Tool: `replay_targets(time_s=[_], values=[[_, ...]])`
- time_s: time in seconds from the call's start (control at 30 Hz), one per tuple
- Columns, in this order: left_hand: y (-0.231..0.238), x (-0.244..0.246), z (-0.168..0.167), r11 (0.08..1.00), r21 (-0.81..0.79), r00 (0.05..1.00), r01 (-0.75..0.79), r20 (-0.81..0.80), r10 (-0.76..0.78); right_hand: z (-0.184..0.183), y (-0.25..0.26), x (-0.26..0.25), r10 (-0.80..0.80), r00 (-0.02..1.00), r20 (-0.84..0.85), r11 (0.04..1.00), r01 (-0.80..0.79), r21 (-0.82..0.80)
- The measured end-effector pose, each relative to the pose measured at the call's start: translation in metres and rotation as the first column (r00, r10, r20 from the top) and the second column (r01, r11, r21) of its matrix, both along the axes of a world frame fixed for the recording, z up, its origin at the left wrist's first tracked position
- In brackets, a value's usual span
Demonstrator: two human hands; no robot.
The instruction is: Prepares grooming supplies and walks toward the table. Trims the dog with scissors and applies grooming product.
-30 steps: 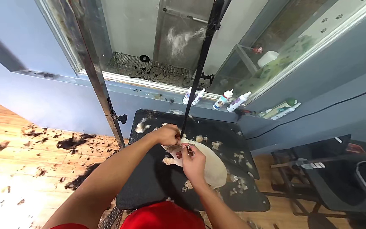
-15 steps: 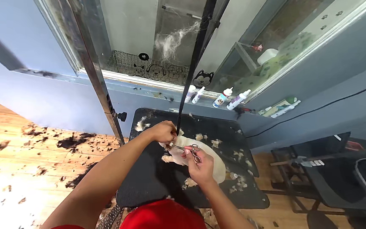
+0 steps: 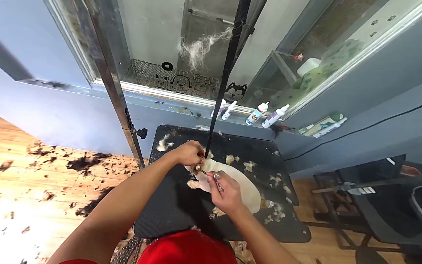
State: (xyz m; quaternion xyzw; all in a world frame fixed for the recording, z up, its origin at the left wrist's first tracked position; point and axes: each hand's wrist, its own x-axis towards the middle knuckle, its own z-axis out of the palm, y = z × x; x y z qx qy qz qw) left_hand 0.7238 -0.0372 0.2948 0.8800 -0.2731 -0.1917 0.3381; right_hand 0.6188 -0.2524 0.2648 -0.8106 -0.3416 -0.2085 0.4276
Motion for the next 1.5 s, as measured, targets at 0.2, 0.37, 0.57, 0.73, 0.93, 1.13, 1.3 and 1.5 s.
replay_targets(time_s=[0.2,0.37,0.57,0.73,0.93,1.13,1.3,1.5], values=[[-0.003,0.0,0.005,1.0,0.017,0.999,-0.006,-0.037,0.007,-0.007,0.003,-0.001,0.094,0.991,-0.093,0.995,-0.097,-0.036],[-0.002,0.0,0.005,1.0,0.02,0.998,-0.003,-0.059,0.004,-0.001,-0.006,0.007,0.015,0.997,0.075,1.0,-0.013,-0.023],[-0.001,0.001,0.006,1.0,0.009,0.997,-0.02,-0.08,0.021,-0.009,-0.003,0.0,0.071,0.988,0.135,0.989,-0.053,-0.135],[0.001,0.001,0.007,0.999,-0.001,0.995,-0.037,-0.088,0.037,-0.001,-0.003,0.003,0.102,0.993,0.062,0.994,-0.098,-0.053],[-0.003,0.0,0.011,0.999,0.021,0.997,-0.031,-0.07,0.032,-0.018,0.011,0.0,0.189,0.977,-0.098,0.975,-0.199,-0.095],[0.0,-0.002,0.01,0.999,-0.004,0.993,-0.053,-0.103,0.053,-0.004,0.003,-0.006,0.072,0.997,-0.01,0.996,-0.071,0.047],[-0.003,-0.003,0.013,1.0,0.023,0.996,-0.002,-0.093,0.004,-0.006,0.006,0.008,0.015,1.0,-0.024,1.0,-0.015,0.005],[-0.003,-0.002,0.015,0.999,0.039,0.99,0.009,-0.143,-0.004,-0.004,0.006,0.01,-0.024,0.946,-0.322,0.961,0.111,0.253]])
